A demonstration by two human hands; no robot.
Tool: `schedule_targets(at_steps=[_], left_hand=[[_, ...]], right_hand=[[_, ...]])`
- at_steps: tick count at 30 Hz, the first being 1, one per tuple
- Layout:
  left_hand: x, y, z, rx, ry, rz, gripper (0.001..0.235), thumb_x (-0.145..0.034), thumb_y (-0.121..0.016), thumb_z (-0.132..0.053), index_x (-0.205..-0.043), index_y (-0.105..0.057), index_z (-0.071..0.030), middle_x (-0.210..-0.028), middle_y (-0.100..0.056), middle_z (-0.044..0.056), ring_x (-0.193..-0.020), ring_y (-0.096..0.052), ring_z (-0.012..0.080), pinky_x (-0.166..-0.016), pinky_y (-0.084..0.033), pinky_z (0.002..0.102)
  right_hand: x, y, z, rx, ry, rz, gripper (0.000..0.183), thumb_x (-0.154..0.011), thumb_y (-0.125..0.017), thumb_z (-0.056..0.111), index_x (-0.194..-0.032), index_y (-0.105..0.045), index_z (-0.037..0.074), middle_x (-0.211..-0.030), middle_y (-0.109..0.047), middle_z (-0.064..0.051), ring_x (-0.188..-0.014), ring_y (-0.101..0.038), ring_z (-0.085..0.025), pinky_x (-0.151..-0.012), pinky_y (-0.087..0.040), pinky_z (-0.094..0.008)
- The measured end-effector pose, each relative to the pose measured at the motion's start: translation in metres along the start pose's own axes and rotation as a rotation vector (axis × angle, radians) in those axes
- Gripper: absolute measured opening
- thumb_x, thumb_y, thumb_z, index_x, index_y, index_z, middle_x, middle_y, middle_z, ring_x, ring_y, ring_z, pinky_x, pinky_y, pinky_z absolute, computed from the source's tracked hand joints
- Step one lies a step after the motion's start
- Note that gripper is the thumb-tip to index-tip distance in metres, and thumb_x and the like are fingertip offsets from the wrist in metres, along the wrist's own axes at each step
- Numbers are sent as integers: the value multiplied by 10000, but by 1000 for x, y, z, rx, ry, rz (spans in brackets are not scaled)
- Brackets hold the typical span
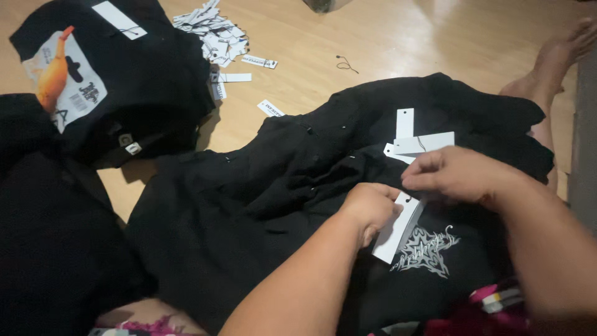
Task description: The person sits on the floor and attaches white paper tags to black t-shirts using a small plastic fastener. They thread the fastener through the tag and the shirt's fabric, then secure it. The person also briefly pets a cat that walks into the frame.
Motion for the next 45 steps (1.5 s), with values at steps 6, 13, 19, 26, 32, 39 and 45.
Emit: schedule_targets(at_steps=[6, 13, 19, 26, 32, 39, 45], left_hand=[[25, 11, -6, -62, -26, 33, 338, -882, -664, -60, -1206, -754, -99, -830, -738, 142, -548, -650, 180, -347, -426, 300], [23, 20, 7, -91, -8, 51, 301, -929, -601, -28, -1187, -738, -102, -856, -731, 125, -592, -649, 188, -403, -474, 319], [36, 29, 6, 81, -16, 43, 376, -864, -514, 57, -1121, -760, -63, -830, -734, 148, -587, -670, 227, -430, -529, 350], [28, 47, 17, 160, -51, -63, 378, -870, -579, 40, -1146, -783, -118, -862, -742, 108, -628, -663, 196, -494, -532, 348], [53, 77, 26, 184, -148, -157, 370, -869, -642, -57, -1221, -756, -74, -923, -727, 84, -750, -649, 149, -630, -536, 270], [101, 98, 47, 441, -141, -300, 354, -839, -740, -67, -1187, -756, -1, -1071, -756, 95, -855, -634, 137, -752, -578, 299], [97, 122, 71, 602, -60, -408, 301, -856, -784, -164, -1129, -783, -39, -988, -779, 172, -867, -734, 234, -737, -629, 431]], right_hand=[[-24, -13, -23, 25, 40, 167, 57, -850, -847, 1, -852, -811, -43, -577, -577, -166, -506, -509, -238, -498, -425, -341], [-13, 8, 0, 400, -92, 68, 143, -845, -827, -16, -972, -842, 49, -850, -782, -128, -759, -702, -241, -694, -573, -346], [-42, 66, -6, 801, -2, -418, 320, -830, -807, 185, -1114, -817, 331, -1074, -832, 26, -964, -769, -225, -794, -556, -360], [-13, 32, 39, 570, 278, -574, 297, -926, -687, 200, -1184, -790, 306, -1118, -756, -42, -910, -656, -309, -794, -482, -481], [-2, -94, 54, 65, 412, 230, 358, -895, -721, 230, -1232, -792, 130, -1055, -786, -11, -990, -691, -130, -910, -528, -293], [-7, -136, 43, -108, 335, 287, 221, -855, -786, 34, -1044, -836, -69, -763, -808, -220, -678, -697, -282, -649, -534, -383], [-6, -152, 37, -65, 360, 173, 139, -866, -774, -5, -973, -852, -48, -734, -786, -200, -668, -692, -279, -665, -550, -387]])
Point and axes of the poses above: each hand's wrist, its own x-axis away from the middle knuckle, its own y-axis out of the back of the hand, z = x × y, the point moved 5 cm from there along -x, towards the middle knuckle
